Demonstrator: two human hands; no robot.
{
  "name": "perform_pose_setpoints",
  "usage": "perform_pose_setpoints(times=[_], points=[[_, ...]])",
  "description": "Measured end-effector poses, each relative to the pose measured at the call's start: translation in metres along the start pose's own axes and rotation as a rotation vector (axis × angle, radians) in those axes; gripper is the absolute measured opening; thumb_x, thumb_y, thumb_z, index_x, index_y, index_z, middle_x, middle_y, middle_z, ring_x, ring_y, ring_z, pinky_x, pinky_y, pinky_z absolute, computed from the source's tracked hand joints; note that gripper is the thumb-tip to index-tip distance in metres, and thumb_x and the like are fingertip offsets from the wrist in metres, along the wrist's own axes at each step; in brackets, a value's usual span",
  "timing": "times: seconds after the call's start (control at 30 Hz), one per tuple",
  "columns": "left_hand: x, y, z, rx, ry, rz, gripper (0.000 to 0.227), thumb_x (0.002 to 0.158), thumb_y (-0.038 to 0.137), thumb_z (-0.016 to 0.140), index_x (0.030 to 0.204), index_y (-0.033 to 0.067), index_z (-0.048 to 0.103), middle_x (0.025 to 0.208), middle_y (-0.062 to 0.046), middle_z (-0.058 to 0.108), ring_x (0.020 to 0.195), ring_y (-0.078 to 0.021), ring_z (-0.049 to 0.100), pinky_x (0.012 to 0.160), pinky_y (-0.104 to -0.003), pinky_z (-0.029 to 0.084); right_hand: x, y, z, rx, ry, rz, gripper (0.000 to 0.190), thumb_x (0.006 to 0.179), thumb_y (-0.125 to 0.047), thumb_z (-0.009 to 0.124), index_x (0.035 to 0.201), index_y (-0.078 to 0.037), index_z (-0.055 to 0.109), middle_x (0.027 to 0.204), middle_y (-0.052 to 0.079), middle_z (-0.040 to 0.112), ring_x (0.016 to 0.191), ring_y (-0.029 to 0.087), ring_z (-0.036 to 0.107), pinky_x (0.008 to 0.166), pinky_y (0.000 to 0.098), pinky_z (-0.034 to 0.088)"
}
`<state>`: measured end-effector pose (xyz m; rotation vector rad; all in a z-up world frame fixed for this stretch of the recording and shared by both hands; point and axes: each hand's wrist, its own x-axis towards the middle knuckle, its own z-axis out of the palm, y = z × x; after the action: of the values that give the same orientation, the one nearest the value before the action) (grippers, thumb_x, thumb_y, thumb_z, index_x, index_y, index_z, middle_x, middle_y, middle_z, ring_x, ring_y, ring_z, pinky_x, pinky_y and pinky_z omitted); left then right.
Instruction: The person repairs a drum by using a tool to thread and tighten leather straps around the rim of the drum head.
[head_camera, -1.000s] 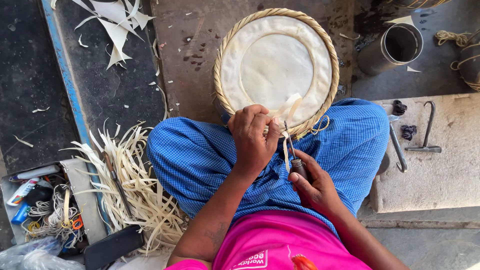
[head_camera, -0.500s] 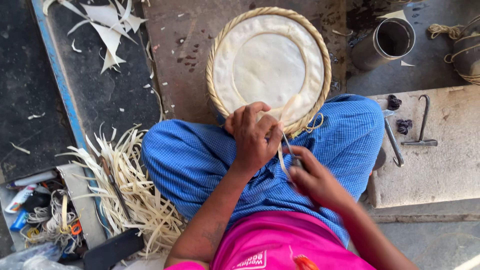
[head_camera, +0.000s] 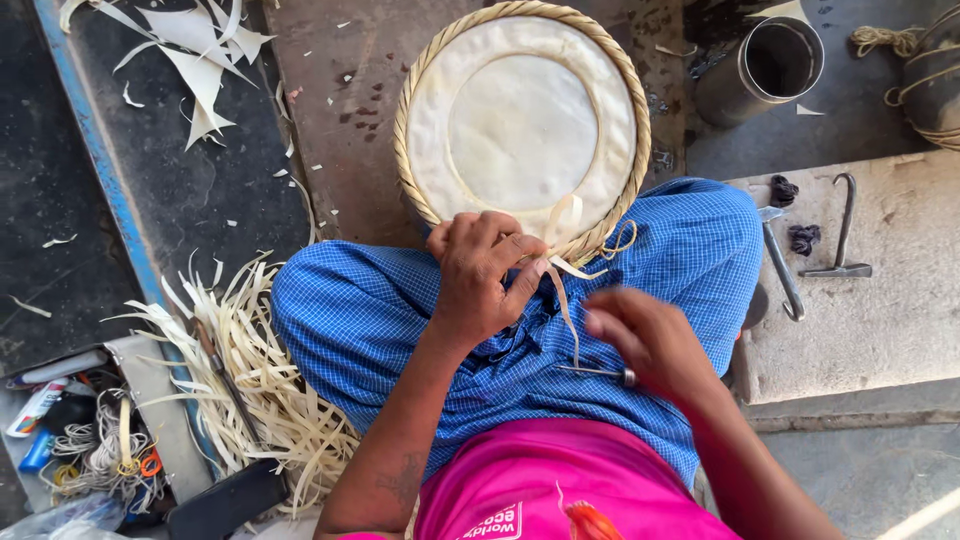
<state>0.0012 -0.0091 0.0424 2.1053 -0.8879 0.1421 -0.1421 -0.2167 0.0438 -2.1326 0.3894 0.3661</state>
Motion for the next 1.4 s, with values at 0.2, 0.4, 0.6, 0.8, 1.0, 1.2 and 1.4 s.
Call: perform_pose_setpoints(times=[0.2, 0.4, 0.6, 0.8, 1.0, 1.2, 1.4], points=[[0.008, 0.004, 0.012, 0.067, 0.065, -0.047, 0.008, 0.091, 0.031, 0.077, 0.093, 0.0236, 0.073, 0.087, 0.008, 0.064, 0.092, -0.0166, 0.057, 0.095, -0.042, 0.030, 0.051, -0.017, 0.002, 0.484, -0.064, 0.044, 0.027, 0.104, -0.025, 0.058, 0.085, -0.006, 0.065, 0.070, 0.004, 0.058, 0.060, 0.015, 0.056, 0.053, 0.0294, 0.048], [0.010, 0.003, 0.019, 0.048, 0.049, -0.130, 0.014, 0.091, 0.025, 0.076, 0.102, 0.0211, 0.068, 0.084, 0.008, 0.062, 0.087, -0.0157, 0.057, 0.095, -0.041, 0.030, -0.021, 0.079, -0.064, 1.410, -0.205, -0.535, 0.039, 0.105, -0.023, 0.059, 0.072, -0.004, 0.064, 0.055, 0.002, 0.059, 0.045, 0.012, 0.048, 0.048, 0.0312, 0.039], [0.005, -0.002, -0.004, -0.052, -0.099, 0.031, 0.029, 0.090, 0.014, 0.068, 0.118, 0.0192, 0.066, 0.098, 0.002, 0.064, 0.096, -0.0188, 0.056, 0.096, -0.042, 0.030, -0.020, 0.070, -0.111, 0.316, -0.355, -0.209, 0.051, 0.094, -0.051, 0.063, 0.119, -0.007, 0.075, 0.098, 0.006, 0.064, 0.070, 0.016, 0.060, 0.056, 0.0290, 0.048], [-0.002, 0.004, 0.006, 0.115, -0.052, 0.133, 0.033, 0.089, 0.021, 0.077, 0.120, 0.0196, 0.068, 0.108, 0.001, 0.062, 0.107, -0.0221, 0.055, 0.104, -0.048, 0.030, 0.007, 0.029, -0.054, 0.072, 0.259, -0.316, 0.041, 0.093, -0.024, 0.072, 0.129, -0.006, 0.065, 0.128, 0.012, 0.069, 0.116, 0.024, 0.067, 0.098, 0.0370, 0.055], [-0.006, 0.004, 0.020, 0.096, 0.064, 0.082, 0.020, 0.092, 0.036, 0.079, 0.107, 0.0235, 0.075, 0.100, 0.007, 0.058, 0.101, -0.0174, 0.054, 0.102, -0.043, 0.033, 0.020, -0.014, -0.016, 0.418, 0.015, -0.187, 0.045, 0.091, -0.022, 0.075, 0.131, -0.005, 0.064, 0.123, 0.016, 0.072, 0.111, 0.024, 0.070, 0.096, 0.0378, 0.056], [-0.010, -0.004, 0.028, 0.127, 0.118, 0.115, 0.019, 0.097, 0.035, 0.074, 0.109, 0.0215, 0.077, 0.100, 0.006, 0.063, 0.098, -0.0170, 0.056, 0.095, -0.040, 0.034, 0.010, 0.002, -0.038, 1.146, -0.036, -0.357, 0.061, 0.096, -0.011, 0.070, 0.151, -0.007, 0.046, 0.136, 0.025, 0.065, 0.103, 0.029, 0.071, 0.085, 0.0377, 0.056], [0.003, 0.000, 0.036, 0.144, 0.172, -0.045, 0.018, 0.103, 0.032, 0.069, 0.095, 0.0156, 0.074, 0.089, 0.001, 0.061, 0.088, -0.0188, 0.056, 0.089, -0.040, 0.036, -0.007, 0.038, -0.056, 0.610, 0.094, -0.254, 0.045, 0.094, -0.017, 0.072, 0.136, -0.012, 0.056, 0.135, 0.016, 0.065, 0.115, 0.027, 0.070, 0.098, 0.0398, 0.057]])
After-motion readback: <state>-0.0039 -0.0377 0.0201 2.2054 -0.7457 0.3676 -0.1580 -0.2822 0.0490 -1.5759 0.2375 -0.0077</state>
